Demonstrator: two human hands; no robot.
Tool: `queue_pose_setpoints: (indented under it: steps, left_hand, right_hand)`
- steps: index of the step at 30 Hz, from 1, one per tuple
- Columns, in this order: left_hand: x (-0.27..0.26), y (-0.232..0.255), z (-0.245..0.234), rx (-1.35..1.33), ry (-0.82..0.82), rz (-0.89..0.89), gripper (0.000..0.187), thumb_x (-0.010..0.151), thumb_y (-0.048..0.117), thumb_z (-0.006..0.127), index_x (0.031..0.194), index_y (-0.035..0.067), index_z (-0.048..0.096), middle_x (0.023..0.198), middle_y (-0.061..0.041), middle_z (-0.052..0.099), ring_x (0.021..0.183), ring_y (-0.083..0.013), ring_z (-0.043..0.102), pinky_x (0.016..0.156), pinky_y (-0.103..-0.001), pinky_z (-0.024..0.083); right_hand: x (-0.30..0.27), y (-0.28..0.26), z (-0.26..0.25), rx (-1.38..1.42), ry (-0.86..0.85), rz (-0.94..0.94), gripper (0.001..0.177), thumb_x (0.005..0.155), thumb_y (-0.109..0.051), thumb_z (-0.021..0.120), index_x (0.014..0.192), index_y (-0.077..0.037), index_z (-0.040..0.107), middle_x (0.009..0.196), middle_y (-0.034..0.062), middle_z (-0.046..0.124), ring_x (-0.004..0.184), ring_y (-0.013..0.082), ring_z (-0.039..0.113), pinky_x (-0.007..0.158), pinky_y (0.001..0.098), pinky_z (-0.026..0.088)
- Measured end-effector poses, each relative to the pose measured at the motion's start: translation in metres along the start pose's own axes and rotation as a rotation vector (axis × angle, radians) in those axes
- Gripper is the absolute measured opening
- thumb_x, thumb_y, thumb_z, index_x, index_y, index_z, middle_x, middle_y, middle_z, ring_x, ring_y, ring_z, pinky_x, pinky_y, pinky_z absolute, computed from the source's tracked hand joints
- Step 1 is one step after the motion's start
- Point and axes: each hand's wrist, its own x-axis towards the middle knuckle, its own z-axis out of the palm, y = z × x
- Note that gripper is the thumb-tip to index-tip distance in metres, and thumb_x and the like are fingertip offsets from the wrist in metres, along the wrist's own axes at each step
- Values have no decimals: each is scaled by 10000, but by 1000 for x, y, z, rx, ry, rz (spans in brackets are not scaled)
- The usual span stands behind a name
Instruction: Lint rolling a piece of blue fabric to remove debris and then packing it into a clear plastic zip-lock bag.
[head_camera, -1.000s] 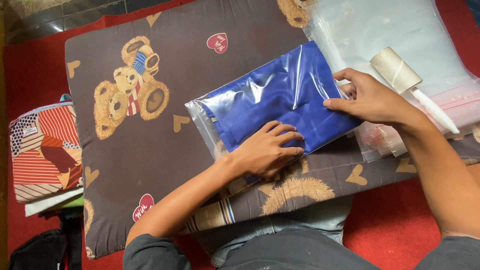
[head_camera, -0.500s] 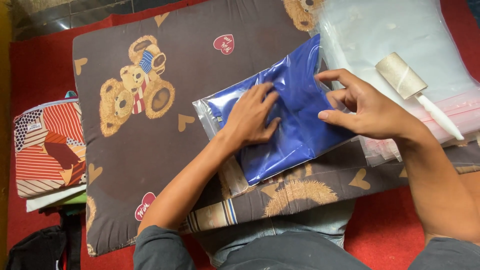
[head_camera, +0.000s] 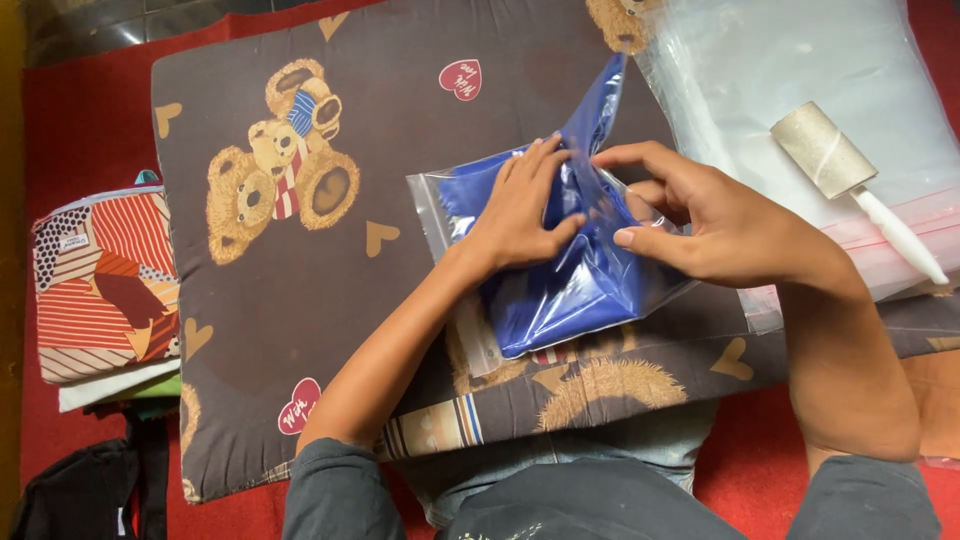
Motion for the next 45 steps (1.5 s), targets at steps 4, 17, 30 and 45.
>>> queue_pose_setpoints:
  steps: [4, 17, 30, 45]
  left_hand:
    - [-4, 9, -26, -562, 312, -92, 380, 857, 21, 461, 1182, 95, 644, 1255, -83, 709, 1227, -243, 658, 1103, -369, 467]
    - [-105, -16, -84, -15, 313, -170, 61, 949, 140, 567, 979, 172, 609, 844, -23, 572, 854, -221, 657, 786, -364, 540]
    - [-136, 41, -29, 294, 62, -170, 437, 838, 399, 647, 1114, 77, 540, 1065, -129, 474, 1023, -346, 473, 852, -444, 356]
    - [-28, 13, -41, 378, 112, 296, 575, 1024, 293, 499, 1513, -6, 456, 1578, -267, 422, 1515, -410, 326, 1244, -477, 245]
  right_hand:
    - [3, 0, 9, 54, -51, -41, 650, 948, -135, 626, 1554, -130, 392, 707, -11, 452, 672, 107, 543, 670, 265, 540]
    - [20, 34, 115, -262, -212, -451, 494, 1018, -272, 532, 1413, 23, 547, 1077, 169, 719, 1079, 358, 652, 944, 458, 527]
    - [9, 89, 100, -826, 335, -293, 926, 884, -603, 588, 1607, -75, 353, 1686, 253, 234, 1491, 604, 166, 1170, 678, 234]
    - [3, 100, 132, -734, 444, -216, 1089, 814, -539, 701, 1610, 36, 230, 1679, 340, 105, 1534, 556, 81, 1198, 654, 190]
